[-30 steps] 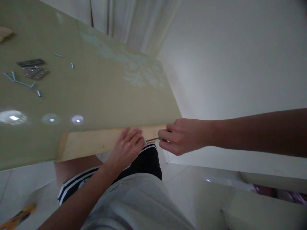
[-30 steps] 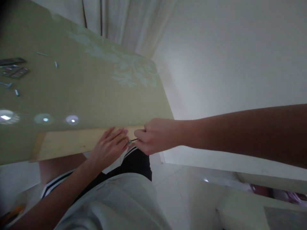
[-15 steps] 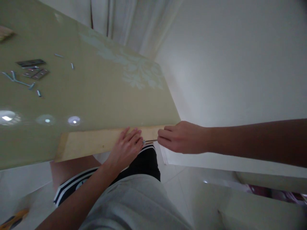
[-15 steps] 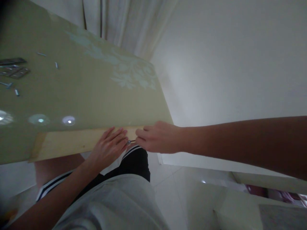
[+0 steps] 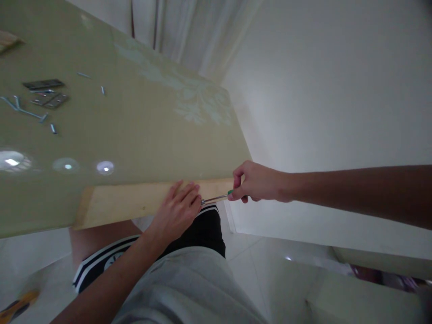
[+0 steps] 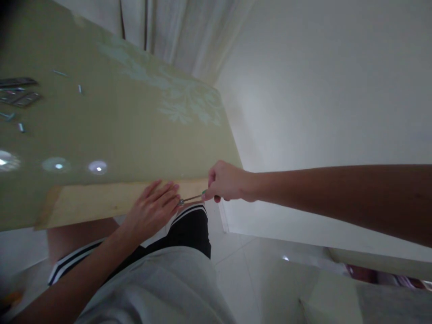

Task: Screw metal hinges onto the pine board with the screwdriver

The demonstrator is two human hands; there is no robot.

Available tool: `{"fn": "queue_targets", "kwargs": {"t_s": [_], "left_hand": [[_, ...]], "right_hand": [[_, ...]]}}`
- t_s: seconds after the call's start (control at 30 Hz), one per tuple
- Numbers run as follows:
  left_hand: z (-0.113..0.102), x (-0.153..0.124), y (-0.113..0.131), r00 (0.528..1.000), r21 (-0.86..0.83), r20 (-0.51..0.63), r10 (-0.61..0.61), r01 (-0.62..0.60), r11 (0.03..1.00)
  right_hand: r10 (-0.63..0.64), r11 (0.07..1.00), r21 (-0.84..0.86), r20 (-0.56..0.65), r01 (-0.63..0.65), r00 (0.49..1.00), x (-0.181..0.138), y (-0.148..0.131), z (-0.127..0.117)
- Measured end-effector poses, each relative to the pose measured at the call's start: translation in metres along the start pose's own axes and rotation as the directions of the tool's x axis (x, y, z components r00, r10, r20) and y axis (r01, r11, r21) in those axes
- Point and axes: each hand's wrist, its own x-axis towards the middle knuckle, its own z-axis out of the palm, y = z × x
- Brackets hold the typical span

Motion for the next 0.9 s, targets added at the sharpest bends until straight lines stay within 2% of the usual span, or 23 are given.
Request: {"fn": "queue_targets", "kwargs": {"t_s": [0.03,0.07,0.1,0.13,0.17,0.2,0.27,0.3,0.37,0.4,0.43,0.47,0.5,0.53,0.57,0.63,0.67,0.7,0.73,0.77,0.8,0.83,0.9], "left_hand": [[0.000,0.000,0.000,1.000,-0.005,-0.001,0.001,-0.001,1.000],[0.000,0.000,0.000,1.000,-0.011,-0.006,-0.001,0.001,1.000],[0.000,0.000,0.000,1.000,-0.018,-0.012,-0.005,0.005,1.000],[0.000,0.000,0.000,1.000,-0.025,-0.016,-0.010,0.010,1.000],[0.000,0.000,0.000,1.000,-0.030,-0.020,-0.014,0.014,0.999],[0.000,0.000,0.000,1.000,-0.034,-0.024,-0.016,0.015,0.999],[0.000,0.001,0.000,0.999,-0.034,-0.030,-0.018,0.017,0.999],[0.001,0.001,0.001,0.999,-0.029,-0.032,-0.018,0.017,0.999],[0.001,0.001,0.001,0.999,-0.016,-0.034,-0.017,0.016,1.000],[0.000,0.001,0.001,0.999,-0.011,-0.032,-0.016,0.015,1.000],[0.000,0.001,0.001,0.999,-0.008,-0.029,-0.014,0.014,1.000],[0.000,0.001,0.001,1.000,-0.008,-0.026,-0.013,0.013,1.000],[0.000,0.001,0.001,1.000,-0.009,-0.024,-0.013,0.012,1.000],[0.000,0.000,0.001,1.000,-0.012,-0.021,-0.013,0.013,1.000],[0.001,0.000,0.001,1.000,-0.019,-0.016,-0.014,0.014,1.000],[0.001,-0.001,0.001,1.000,-0.040,-0.011,-0.018,0.018,0.999],[0.001,-0.001,0.001,1.000,-0.050,-0.011,-0.021,0.020,0.999],[0.001,-0.001,0.000,1.000,-0.055,-0.013,-0.023,0.022,0.998],[0.001,-0.001,0.000,1.000,-0.054,-0.017,-0.024,0.023,0.998],[0.000,-0.001,0.000,1.000,-0.049,-0.018,-0.023,0.022,0.999],[0.000,0.000,0.000,1.000,-0.041,-0.019,-0.020,0.019,0.999],[-0.001,0.000,0.000,1.000,-0.033,-0.019,-0.017,0.016,0.999],[-0.002,0.001,0.000,1.000,-0.020,-0.024,-0.010,0.010,1.000]], "right_hand": [[0.001,1.000,0.018,-0.009,-0.001,1.000,-0.003,0.000,0.002],[-0.054,0.998,-0.043,-0.045,0.052,0.998,-0.007,0.001,0.005],[-0.159,0.974,-0.174,-0.078,0.144,0.984,-0.012,0.003,0.007],[-0.297,0.901,-0.350,-0.073,0.254,0.952,-0.017,0.005,0.009],[-0.439,0.766,-0.530,-0.019,0.363,0.898,-0.021,0.007,0.011],[-0.562,0.583,-0.675,0.067,0.452,0.825,-0.025,0.009,0.011],[-0.713,0.210,-0.818,0.246,0.535,0.656,-0.027,0.015,0.010],[-0.759,0.074,-0.845,0.297,0.530,0.580,-0.027,0.018,0.008],[-0.826,-0.090,-0.874,0.334,0.478,0.455,-0.023,0.022,0.005],[-0.844,-0.130,-0.879,0.341,0.458,0.414,-0.021,0.024,0.004],[-0.851,-0.148,-0.882,0.344,0.447,0.396,-0.019,0.024,0.003],[-0.850,-0.144,-0.882,0.342,0.448,0.401,-0.018,0.025,0.003],[-0.838,-0.111,-0.880,0.332,0.461,0.433,-0.016,0.024,0.004],[-0.815,-0.039,-0.877,0.305,0.479,0.493,-0.015,0.023,0.005],[-0.776,0.086,-0.867,0.250,0.490,0.578,-0.014,0.021,0.006],[-0.607,0.474,-0.752,0.098,0.458,0.789,-0.011,0.016,0.007],[-0.459,0.687,-0.613,0.051,0.391,0.887,-0.009,0.014,0.007],[-0.292,0.857,-0.432,0.045,0.282,0.955,-0.008,0.011,0.007],[-0.143,0.955,-0.252,0.067,0.155,0.987,-0.007,0.009,0.007],[-0.041,0.992,-0.114,0.103,0.052,0.994,-0.007,0.008,0.006],[0.009,0.999,-0.040,0.132,-0.004,0.991,-0.008,0.007,0.006],[0.010,0.999,-0.035,0.132,-0.006,0.991,-0.009,0.007,0.006],[-0.113,0.973,-0.195,0.060,0.123,0.992,-0.013,0.010,0.006]]}}
